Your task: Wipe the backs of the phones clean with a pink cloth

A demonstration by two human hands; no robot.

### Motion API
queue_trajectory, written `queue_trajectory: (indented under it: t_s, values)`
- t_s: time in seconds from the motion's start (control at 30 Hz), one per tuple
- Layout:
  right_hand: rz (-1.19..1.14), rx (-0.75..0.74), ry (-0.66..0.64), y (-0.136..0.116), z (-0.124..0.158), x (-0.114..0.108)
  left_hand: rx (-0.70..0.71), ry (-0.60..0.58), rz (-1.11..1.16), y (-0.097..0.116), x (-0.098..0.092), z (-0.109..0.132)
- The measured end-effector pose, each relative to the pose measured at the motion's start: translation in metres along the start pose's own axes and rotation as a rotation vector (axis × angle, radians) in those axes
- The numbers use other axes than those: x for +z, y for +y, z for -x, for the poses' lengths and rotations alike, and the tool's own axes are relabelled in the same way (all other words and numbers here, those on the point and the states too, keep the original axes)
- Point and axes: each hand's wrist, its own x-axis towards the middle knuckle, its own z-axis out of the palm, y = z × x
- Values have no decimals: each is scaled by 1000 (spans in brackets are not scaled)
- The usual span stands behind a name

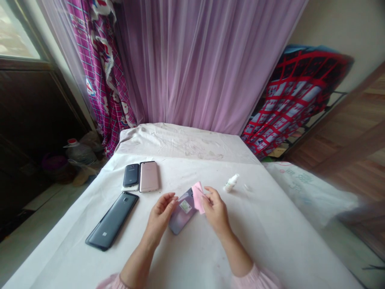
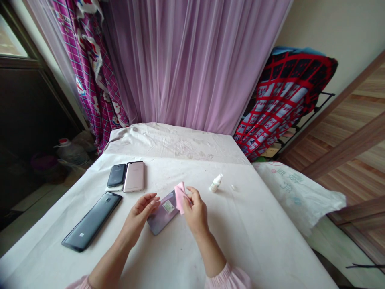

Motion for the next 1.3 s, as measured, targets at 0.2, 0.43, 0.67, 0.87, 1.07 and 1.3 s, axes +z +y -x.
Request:
queue_trajectory:
  t_s: [0.2, 0.43, 0.67, 0.87, 1.07, 1.3]
  values:
    - [334, -165, -75, 5, -28, -1, 270, 74, -515, -7, -27, -6]
    - [733, -125, -158, 5, -24, 8, 565, -138, -1107, -34, -46, 12]
    - [930, -292, -243, -19, -20, 8, 631, -48, -1433, -56, -49, 15]
    - [872, -328, -240, -11, -10, 22, 626, -7, -1430, -54, -48, 17]
    - [763, -425, -282, -17, 1, 32, 615, -9, -1399, -52, -47, 18]
    - [650, -473, -364, -35, 22, 40, 607, -23, -1370, -50, -46, 17]
